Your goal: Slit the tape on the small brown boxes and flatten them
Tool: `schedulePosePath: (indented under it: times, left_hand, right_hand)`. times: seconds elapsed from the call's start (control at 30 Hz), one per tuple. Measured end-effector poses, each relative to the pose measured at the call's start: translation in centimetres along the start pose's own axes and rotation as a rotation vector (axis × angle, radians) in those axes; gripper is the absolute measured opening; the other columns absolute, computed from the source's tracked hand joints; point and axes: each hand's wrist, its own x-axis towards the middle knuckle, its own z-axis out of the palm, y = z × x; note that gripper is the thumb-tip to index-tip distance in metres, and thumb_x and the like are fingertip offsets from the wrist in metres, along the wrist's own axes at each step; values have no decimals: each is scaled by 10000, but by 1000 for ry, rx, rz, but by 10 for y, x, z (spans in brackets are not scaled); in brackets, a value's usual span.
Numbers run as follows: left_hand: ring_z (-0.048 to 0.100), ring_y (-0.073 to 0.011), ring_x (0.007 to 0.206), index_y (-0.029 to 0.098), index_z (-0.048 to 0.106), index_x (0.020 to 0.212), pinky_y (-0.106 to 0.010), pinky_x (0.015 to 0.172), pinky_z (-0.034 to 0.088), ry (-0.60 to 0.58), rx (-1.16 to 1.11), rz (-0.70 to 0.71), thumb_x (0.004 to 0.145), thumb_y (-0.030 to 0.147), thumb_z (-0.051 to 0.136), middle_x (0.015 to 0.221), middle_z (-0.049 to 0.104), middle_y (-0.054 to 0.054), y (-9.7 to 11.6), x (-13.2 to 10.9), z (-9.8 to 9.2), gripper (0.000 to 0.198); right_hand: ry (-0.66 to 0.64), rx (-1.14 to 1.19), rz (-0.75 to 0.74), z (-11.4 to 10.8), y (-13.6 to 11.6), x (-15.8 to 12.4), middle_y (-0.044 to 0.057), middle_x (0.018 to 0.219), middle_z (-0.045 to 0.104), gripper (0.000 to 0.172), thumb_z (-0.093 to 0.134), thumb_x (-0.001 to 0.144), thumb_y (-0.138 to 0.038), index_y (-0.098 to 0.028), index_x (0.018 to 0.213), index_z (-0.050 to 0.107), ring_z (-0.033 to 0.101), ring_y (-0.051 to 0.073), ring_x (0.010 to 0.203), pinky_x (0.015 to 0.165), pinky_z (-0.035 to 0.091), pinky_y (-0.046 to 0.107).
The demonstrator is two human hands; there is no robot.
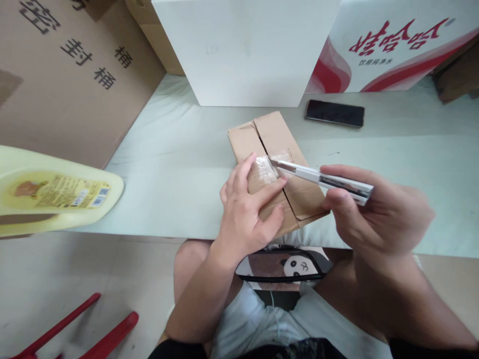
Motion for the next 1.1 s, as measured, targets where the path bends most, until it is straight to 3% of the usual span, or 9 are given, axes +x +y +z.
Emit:
schedulePosePath:
  times: [0.7,0.9,1.1]
  left_hand:
    - [335,-361,1529,391,689,1331,-613,1247,286,17,-12,-3,977,465,571,1674,284,-55,-2,-2,2,381]
    - [310,-361,1537,383,708,1312,-617,1266,275,-18,-40,7,983,394,577,1675,257,-47,-1,-2,-1,355]
    - [300,-357,1540,383,757,1236,-618,1272,268,-29,-25,19,985,320,570,1678,244,-25,1,-2,-2,319]
  right_hand:
    - [28,33,67,-2,-3,-5,-25,782,778,157,711,959,-379,-290,1065,784,711,114,609,515,517,200]
    - [37,6,64,2,1,-4,-36,665,723,155,690,965,-378,-275,1031,785,625,97,491,483,493,210]
    - [45,-16,67,1,1,-4,-33,706,743,167,700,960,-385,-262,1034,785,660,90,544,504,498,189]
